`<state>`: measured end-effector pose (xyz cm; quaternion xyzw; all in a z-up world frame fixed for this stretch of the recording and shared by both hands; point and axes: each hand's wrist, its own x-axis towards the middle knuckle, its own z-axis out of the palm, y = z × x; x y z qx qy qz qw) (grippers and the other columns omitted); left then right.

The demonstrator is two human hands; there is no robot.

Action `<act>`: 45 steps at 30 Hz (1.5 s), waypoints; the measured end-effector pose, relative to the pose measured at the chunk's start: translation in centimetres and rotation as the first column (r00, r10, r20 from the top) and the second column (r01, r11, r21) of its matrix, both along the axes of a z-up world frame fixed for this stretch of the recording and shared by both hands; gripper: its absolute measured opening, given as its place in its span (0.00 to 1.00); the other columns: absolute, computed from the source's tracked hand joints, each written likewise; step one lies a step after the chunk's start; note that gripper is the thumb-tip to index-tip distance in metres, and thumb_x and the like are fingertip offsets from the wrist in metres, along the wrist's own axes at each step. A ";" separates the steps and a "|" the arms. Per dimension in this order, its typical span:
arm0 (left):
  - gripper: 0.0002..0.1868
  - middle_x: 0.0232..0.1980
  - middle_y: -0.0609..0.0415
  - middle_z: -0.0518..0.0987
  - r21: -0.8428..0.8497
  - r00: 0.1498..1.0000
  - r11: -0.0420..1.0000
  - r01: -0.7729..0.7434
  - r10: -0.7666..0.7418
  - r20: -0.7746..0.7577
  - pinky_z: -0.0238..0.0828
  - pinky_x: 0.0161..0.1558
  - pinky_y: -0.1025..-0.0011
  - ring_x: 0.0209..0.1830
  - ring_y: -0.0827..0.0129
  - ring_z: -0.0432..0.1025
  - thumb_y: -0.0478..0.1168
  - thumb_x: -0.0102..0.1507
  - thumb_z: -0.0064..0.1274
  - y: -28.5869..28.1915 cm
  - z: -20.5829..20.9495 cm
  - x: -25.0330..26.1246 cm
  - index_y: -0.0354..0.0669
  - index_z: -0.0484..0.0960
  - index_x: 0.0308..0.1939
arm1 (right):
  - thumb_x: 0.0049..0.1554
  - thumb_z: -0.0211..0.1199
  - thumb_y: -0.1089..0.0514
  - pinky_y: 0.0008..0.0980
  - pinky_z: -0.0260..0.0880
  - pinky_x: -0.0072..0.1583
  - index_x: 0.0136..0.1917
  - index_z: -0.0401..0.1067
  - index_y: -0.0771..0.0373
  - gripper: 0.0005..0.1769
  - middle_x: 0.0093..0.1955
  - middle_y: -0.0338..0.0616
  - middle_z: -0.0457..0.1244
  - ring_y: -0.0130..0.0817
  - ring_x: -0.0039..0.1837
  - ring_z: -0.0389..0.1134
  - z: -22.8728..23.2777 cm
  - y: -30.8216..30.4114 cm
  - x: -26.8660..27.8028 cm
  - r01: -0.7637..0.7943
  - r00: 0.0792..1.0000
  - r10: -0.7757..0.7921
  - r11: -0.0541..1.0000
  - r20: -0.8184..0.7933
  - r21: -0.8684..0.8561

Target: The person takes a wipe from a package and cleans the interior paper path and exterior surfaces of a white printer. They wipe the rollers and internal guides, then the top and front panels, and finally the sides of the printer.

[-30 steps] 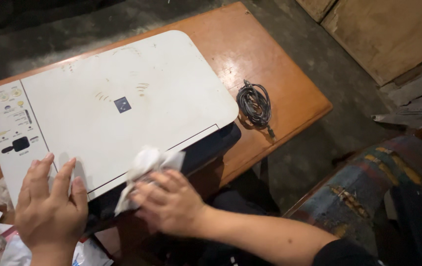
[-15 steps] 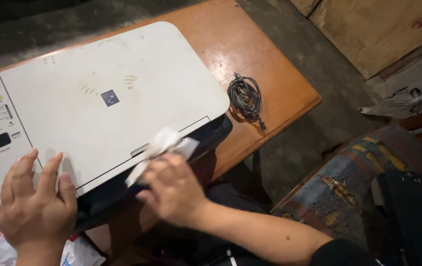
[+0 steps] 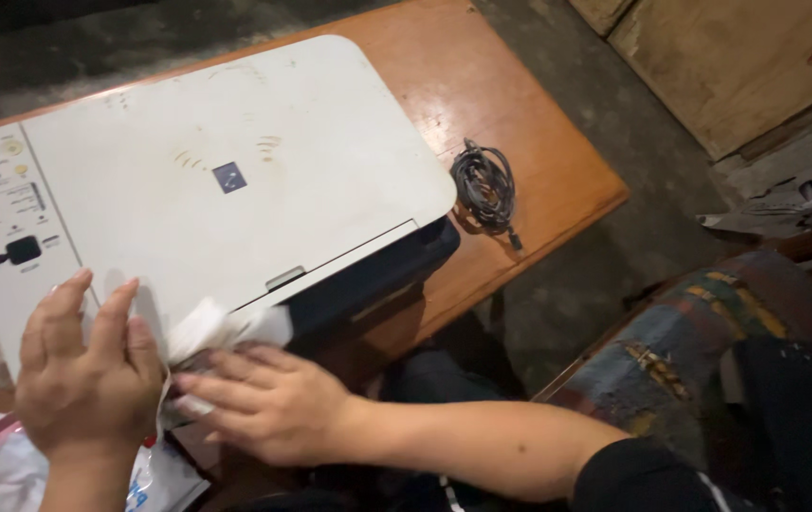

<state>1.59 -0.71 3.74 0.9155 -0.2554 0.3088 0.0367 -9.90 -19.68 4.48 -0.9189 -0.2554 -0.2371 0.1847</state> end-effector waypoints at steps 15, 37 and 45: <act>0.13 0.68 0.57 0.71 0.000 0.998 0.999 -0.040 0.040 -0.038 0.68 0.71 0.70 0.69 0.63 0.66 0.45 0.75 0.51 -0.3 0.3 -0.2 0.57 0.85 0.61 | 0.66 0.57 0.50 0.49 0.57 0.77 0.65 0.77 0.57 0.19 0.72 0.45 0.64 0.44 0.78 0.60 -2.2 -15.6 -1.3 0.309 0.951 -0.309 0.949 0.006 -0.065; 0.13 0.68 0.58 0.70 0.030 0.998 0.998 -0.048 0.049 -0.047 0.66 0.70 0.70 0.69 0.63 0.65 0.45 0.75 0.50 0.1 -0.6 -0.2 0.58 0.85 0.62 | 0.71 0.47 0.50 0.51 0.54 0.78 0.69 0.73 0.61 0.22 0.74 0.48 0.63 0.51 0.81 0.56 -0.2 -20.1 4.1 0.538 0.842 -0.514 0.826 -0.166 0.171; 0.14 0.69 0.58 0.71 0.041 0.996 0.997 -0.067 0.069 -0.060 0.66 0.68 0.71 0.70 0.62 0.65 0.45 0.75 0.51 0.2 -0.8 -0.2 0.57 0.86 0.62 | 0.72 0.46 0.52 0.45 0.55 0.81 0.68 0.73 0.62 0.21 0.74 0.47 0.63 0.46 0.81 0.58 -0.7 -19.9 1.4 0.424 0.901 -0.400 0.894 -0.169 0.144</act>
